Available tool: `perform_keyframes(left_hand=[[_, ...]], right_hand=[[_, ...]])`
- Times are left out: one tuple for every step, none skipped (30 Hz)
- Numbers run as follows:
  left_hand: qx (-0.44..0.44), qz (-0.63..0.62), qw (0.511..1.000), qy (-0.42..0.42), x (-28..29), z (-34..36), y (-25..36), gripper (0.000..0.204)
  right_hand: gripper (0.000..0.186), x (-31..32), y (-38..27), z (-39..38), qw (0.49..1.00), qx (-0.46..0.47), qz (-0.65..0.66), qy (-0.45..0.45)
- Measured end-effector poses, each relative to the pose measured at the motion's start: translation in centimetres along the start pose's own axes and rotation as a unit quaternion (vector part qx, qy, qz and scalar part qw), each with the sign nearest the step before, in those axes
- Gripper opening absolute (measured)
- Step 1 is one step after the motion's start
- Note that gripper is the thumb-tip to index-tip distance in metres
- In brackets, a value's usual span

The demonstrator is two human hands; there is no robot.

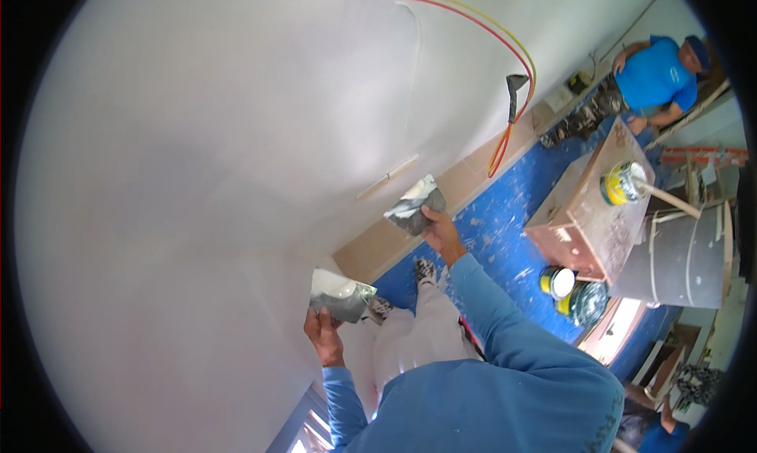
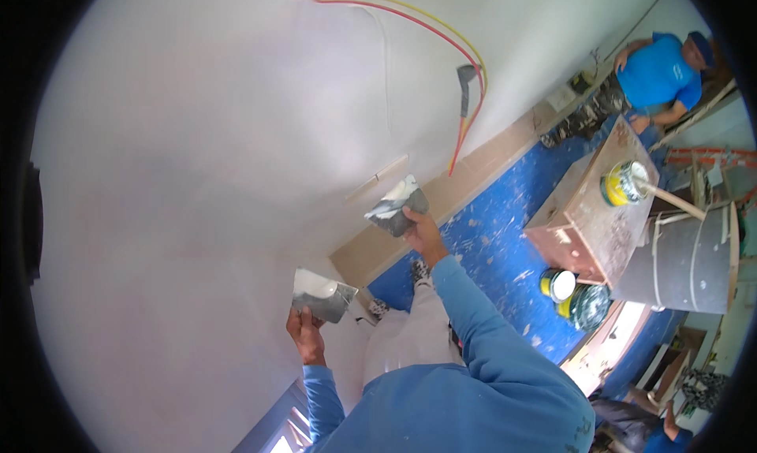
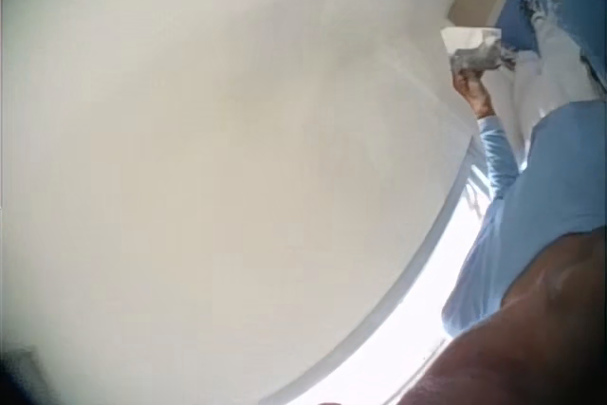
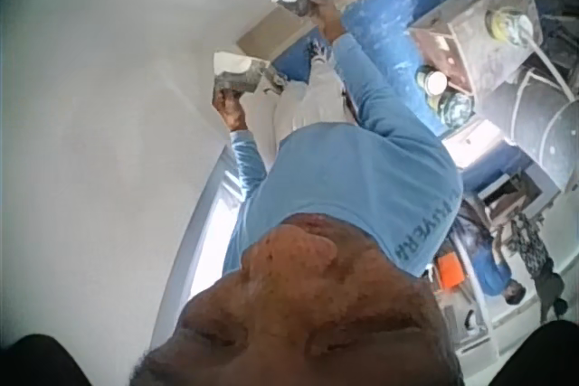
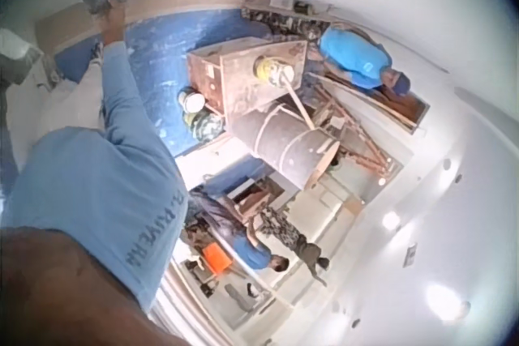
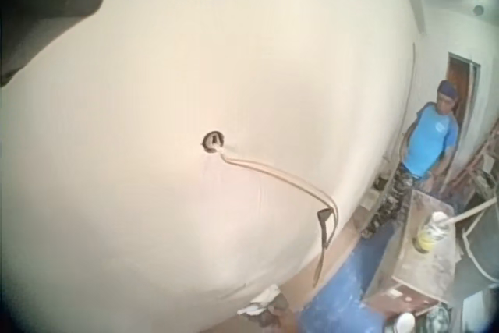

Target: The person applies plaster to a ceiling using two spatulas, taking plaster from a bucket and smoothing it over cracks and holes.

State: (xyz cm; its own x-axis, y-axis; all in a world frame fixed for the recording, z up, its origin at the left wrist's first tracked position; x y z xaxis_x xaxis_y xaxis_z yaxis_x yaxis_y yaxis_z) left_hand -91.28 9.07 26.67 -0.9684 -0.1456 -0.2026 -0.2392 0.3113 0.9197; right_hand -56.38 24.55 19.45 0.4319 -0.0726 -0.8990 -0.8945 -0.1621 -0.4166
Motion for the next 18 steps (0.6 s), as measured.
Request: perform_keyframes(left_hand=[[0.008, -0.028, 0.999, 0.013, 0.8, -0.7, -0.7, 0.028], [0.009, -0.043, 0.999, 0.026, 1.2, -1.3, -1.2, 0.029], [0.009, -0.060, 0.997, 0.041, 1.4, -2.0, -1.7, 0.029], [0.006, -0.079, 0.995, 0.054, 1.5, -2.4, -1.9, 0.029], [0.012, -0.086, 0.995, 0.045, 1.0, -2.4, -2.1, 0.030], [0.019, -0.093, 0.995, 0.035, 0.6, -2.3, -2.0, 0.031], [0.031, -0.099, 0.994, 0.030, 0.6, -2.8, -2.4, 0.031], [0.042, -0.103, 0.993, 0.030, 1.1, -2.9, -3.1, 0.031], [0.051, -0.098, 0.993, 0.030, 1.5, -3.0, -3.9, 0.031], [0.062, -0.095, 0.993, 0.032, 1.7, -3.1, -4.7, 0.031], [0.071, -0.094, 0.993, 0.033, 1.7, -3.0, -5.3, 0.031], [0.077, -0.091, 0.992, 0.045, 1.9, -3.0, -5.9, 0.031], [0.083, -0.089, 0.991, 0.054, 1.9, -2.8, -6.4, 0.030], [0.089, -0.087, 0.990, 0.064, 2.1, -2.6, -6.8, 0.030], [0.100, -0.084, 0.990, 0.051, 1.9, -2.4, -7.1, 0.030], [0.107, -0.081, 0.990, 0.036, 1.4, -1.9, -6.8, 0.030], [0.115, -0.078, 0.990, 0.021, 0.9, -1.5, -6.6, 0.029], [0.118, -0.077, 0.990, 0.012, 0.7, -1.2, -6.5, 0.029]], right_hand=[[0.040, 2.4, 1.1, 1.1, 0.999, -0.011, 0.043, 0.013], [0.037, 4.8, 1.5, 2.2, 0.999, -0.001, 0.045, 0.031], [0.036, 7.5, 2.4, 3.3, 0.997, -0.005, 0.056, 0.048], [0.035, 10.0, 3.1, 4.4, 0.996, -0.008, 0.065, 0.062], [0.034, 11.7, 3.5, 5.6, 0.995, -0.014, 0.070, 0.075], [0.034, 13.4, 3.7, 6.9, 0.994, -0.014, 0.066, 0.086], [0.033, 15.1, 4.3, 7.6, 0.993, -0.019, 0.063, 0.102], [0.032, 15.8, 4.4, 8.7, 0.992, -0.023, 0.056, 0.113], [0.033, 16.3, 4.7, 9.8, 0.991, -0.016, 0.066, 0.112], [0.033, 16.3, 5.0, 10.6, 0.991, -0.012, 0.075, 0.112], [0.034, 16.3, 5.1, 11.5, 0.990, -0.006, 0.082, 0.111], [0.035, 16.3, 5.1, 12.2, 0.990, -0.009, 0.082, 0.115], [0.035, 16.7, 5.0, 12.9, 0.990, -0.011, 0.081, 0.118], [0.036, 16.9, 5.1, 13.5, 0.989, -0.012, 0.080, 0.122], [0.037, 17.1, 5.3, 14.0, 0.989, -0.010, 0.083, 0.124], [0.038, 17.3, 5.3, 14.7, 0.988, -0.006, 0.086, 0.124], [0.038, 17.5, 5.3, 15.3, 0.988, -0.002, 0.089, 0.125], [0.039, 17.9, 5.4, 15.7, 0.987, -0.006, 0.086, 0.136]])
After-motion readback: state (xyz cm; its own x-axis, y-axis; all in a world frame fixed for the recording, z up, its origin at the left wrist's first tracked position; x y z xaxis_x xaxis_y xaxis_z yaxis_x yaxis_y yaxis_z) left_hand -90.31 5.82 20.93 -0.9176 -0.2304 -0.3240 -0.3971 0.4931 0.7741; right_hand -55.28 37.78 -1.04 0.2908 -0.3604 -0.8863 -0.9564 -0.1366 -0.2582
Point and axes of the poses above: each hand's wrist, its own z-axis towards the middle knuckle, its own x-axis out of the back of the hand, y = z × x, the point moved 10 cm from there along z, towards the middle knuckle, and after that the axes turned 14 degrees about -y, right-handed, at the moved point
